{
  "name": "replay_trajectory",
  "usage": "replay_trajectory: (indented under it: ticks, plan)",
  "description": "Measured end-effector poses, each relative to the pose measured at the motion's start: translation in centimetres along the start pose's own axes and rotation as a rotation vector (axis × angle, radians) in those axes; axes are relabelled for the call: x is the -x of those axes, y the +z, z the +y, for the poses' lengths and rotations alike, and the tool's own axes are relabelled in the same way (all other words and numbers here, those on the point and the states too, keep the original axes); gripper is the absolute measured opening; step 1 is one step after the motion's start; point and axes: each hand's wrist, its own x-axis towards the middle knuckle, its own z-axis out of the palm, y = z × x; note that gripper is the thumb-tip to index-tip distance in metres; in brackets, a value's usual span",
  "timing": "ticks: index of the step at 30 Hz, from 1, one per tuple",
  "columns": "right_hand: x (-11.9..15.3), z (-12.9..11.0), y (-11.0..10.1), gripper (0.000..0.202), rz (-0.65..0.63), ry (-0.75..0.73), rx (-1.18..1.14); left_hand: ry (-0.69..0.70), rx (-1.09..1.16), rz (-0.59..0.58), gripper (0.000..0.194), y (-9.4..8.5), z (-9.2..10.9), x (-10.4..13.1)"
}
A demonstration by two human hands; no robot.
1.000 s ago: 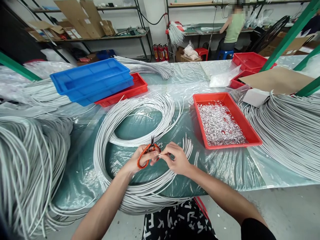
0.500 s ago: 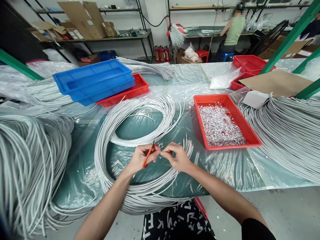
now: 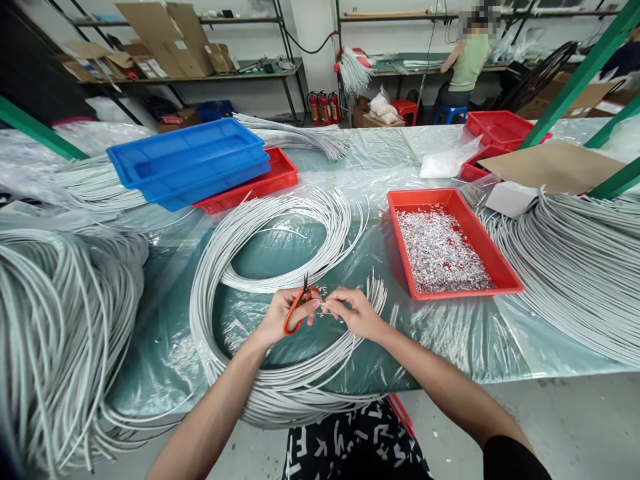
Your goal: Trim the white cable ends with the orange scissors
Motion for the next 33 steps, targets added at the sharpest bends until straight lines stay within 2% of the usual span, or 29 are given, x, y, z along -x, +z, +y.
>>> replay_trajectory:
  ticks: [9, 16, 23, 28, 33]
  plan:
    - [0.1, 0.0, 0.3, 0.043, -0.065, 0.121, -0.226, 0.008, -0.006, -0.018, 0.027, 0.0, 0.2, 0.1]
    - [0.0, -0.1, 0.2, 0.039, -0.006, 0.065, -0.114, -0.001, -0.007, 0.104, 0.030, 0.4, 0.4, -0.1]
    - [0.0, 0.3, 0.1, 0.041, 0.036, 0.095, -0.107, 0.050, -0.043, 0.185, 0.030, -0.2, 0.5, -0.1]
    - [-0.2, 0.1, 0.2, 0.041, 0.057, 0.196, -0.271, -0.027, -0.099, 0.251, 0.024, -0.4, 0.1, -0.6]
    - [-0.3, 0.0, 0.1, 0.035, 0.095, 0.297, -0.521, -0.054, -0.237, 0.287, 0.026, -1.0, -1.4, -1.2]
